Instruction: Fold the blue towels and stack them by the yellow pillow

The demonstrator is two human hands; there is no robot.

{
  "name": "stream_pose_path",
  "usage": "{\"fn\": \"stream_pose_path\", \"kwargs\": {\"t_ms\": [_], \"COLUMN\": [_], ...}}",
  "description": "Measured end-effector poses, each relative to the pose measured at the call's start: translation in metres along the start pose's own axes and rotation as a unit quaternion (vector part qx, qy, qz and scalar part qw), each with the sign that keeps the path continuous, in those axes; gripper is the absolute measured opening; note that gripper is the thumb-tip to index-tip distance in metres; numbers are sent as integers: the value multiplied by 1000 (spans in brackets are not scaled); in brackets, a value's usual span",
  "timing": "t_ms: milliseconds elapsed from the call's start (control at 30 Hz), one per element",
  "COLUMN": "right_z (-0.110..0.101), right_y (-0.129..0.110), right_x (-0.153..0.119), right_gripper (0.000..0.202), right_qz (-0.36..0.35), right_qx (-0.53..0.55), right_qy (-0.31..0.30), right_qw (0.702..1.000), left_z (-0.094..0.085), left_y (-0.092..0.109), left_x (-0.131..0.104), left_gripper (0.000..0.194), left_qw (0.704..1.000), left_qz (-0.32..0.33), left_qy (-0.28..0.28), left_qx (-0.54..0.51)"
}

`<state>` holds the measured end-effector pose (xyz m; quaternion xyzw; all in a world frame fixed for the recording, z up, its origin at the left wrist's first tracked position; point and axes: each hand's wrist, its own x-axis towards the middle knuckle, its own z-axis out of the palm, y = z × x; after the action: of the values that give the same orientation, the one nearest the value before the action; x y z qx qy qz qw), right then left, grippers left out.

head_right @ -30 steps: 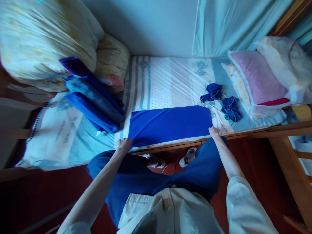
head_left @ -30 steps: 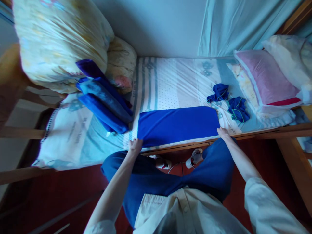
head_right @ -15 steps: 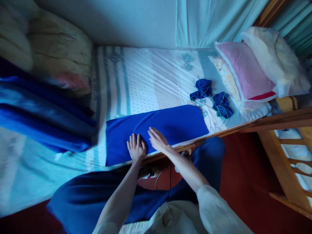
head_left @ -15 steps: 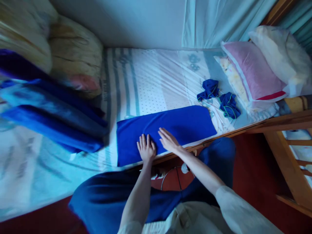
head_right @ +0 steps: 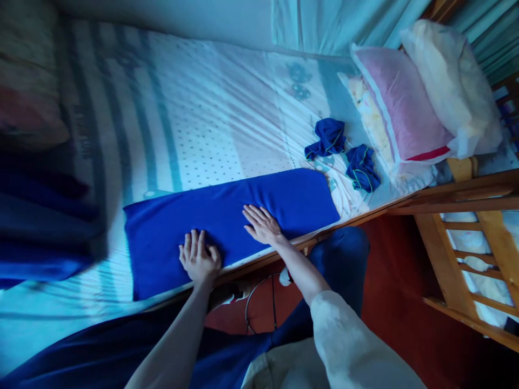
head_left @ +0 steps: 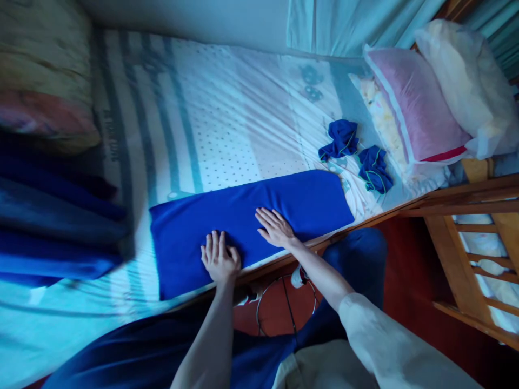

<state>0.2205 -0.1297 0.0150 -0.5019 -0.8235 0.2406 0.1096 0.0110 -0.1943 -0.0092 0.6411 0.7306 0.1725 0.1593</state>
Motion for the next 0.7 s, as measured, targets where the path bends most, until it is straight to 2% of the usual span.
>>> {"fn": "stream_pose_path", "kwargs": {"t_ms": [233,400,567,700], "right_z": [-46,-75,-100,-108], "right_y": [74,119,157,176], "right_x": [-40,-68,-94,-105], "right_gripper": [63,62,63,64], "right_qz": [95,154,225,265], "right_qx": [-43,-86,-120,-148], "right_qy": [13,23,30,51], "right_qw": [994,984,967,951], "left_z": [1,1,-1,-1], "left_y": [-2,-2,0,1], "left_x": [-1,0,0,0], "left_gripper": [70,68,68,65], "left_qw": [1000,1000,1000,1000], "left_qz": [-6,-3,-9,-14], "left_qy": [-19,-5,-10,-15], "left_qx": [4,-1,-6,-14]}}
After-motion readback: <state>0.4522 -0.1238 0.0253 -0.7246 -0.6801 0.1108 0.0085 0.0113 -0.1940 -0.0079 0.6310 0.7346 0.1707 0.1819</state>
